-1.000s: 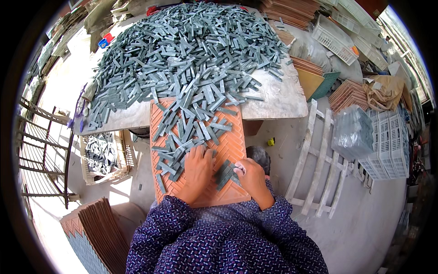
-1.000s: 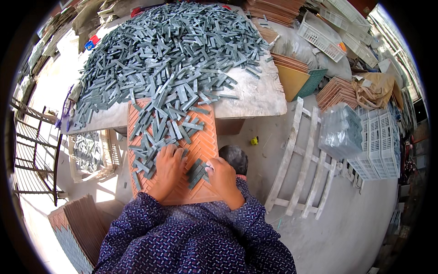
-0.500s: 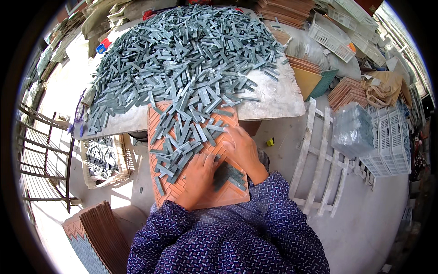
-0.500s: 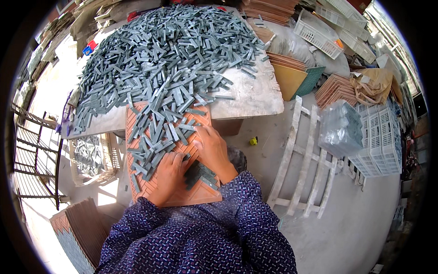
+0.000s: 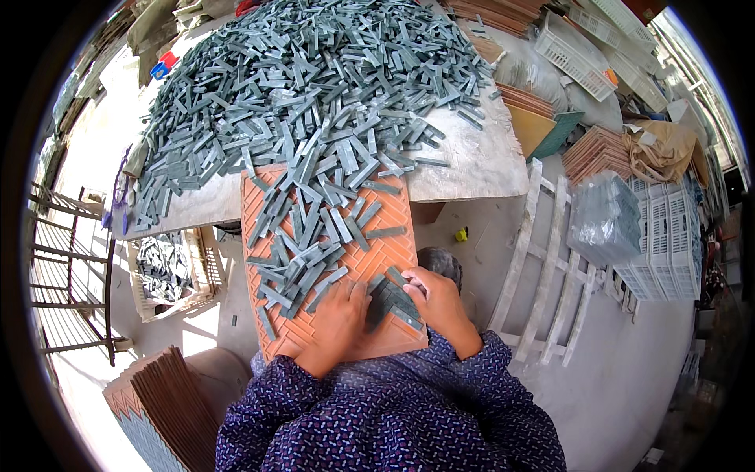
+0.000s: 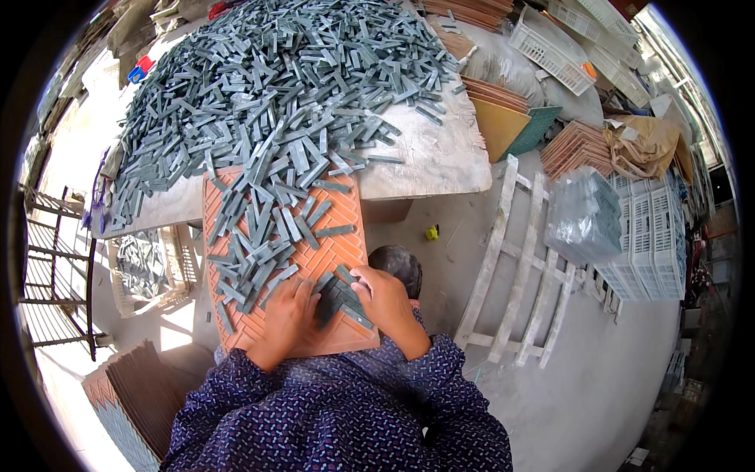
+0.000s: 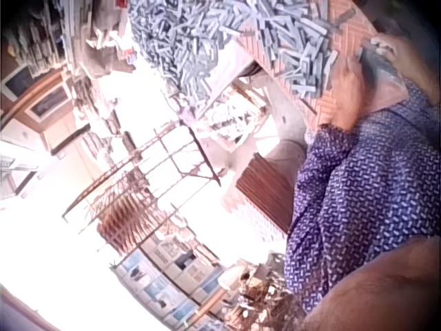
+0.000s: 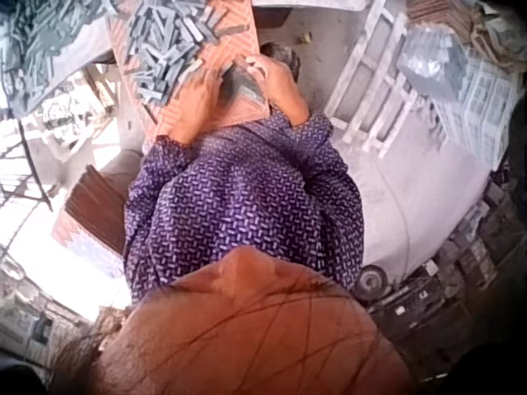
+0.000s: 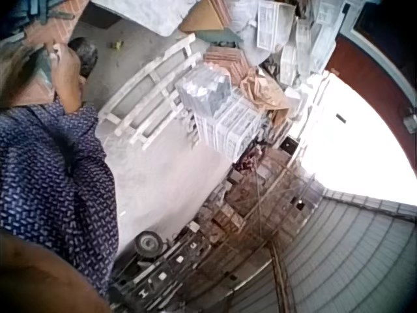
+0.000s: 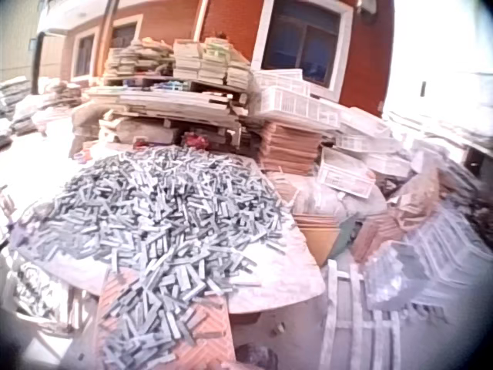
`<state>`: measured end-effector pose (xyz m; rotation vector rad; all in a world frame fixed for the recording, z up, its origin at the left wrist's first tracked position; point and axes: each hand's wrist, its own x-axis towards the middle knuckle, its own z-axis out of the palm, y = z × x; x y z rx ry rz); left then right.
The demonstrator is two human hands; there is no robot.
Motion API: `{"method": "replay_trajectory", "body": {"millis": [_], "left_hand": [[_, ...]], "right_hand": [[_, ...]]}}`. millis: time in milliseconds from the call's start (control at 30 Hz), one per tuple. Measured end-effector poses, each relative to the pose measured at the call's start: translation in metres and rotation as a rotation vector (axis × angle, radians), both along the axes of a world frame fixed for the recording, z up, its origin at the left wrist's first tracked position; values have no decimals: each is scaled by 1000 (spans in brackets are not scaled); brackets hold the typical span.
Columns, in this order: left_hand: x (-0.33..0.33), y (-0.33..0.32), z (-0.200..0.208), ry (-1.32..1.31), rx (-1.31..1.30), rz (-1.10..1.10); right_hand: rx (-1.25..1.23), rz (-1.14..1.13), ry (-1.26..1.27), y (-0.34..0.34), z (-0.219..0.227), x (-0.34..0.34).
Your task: The person arranges small rectangular tiles by hand onto a wooden board, forming a herringbone pattern. They pick tiles from a nearby pile and place them one by one into the grooves of the board.
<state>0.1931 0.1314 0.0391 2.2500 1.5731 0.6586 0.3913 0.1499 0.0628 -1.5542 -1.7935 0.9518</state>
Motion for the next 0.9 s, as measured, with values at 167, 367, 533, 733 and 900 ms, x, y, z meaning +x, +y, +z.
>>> {"method": "replay_trajectory", "body": {"millis": [167, 367, 533, 733, 900], "left_hand": [[1, 2, 13, -42, 2, 11], [-1, 2, -2, -55, 11, 1], [1, 4, 0, -163, -21, 62], [4, 6, -4, -149, 55, 86], [8, 13, -11, -160, 42, 46]], "right_hand": [[299, -32, -273, -7, -6, -2], [301, -51, -195, -1, -17, -11], [261, 61, -229, 13, -5, -5], [441, 79, -140, 55, -4, -14], [437, 158, -212, 81, -13, -17]]}}
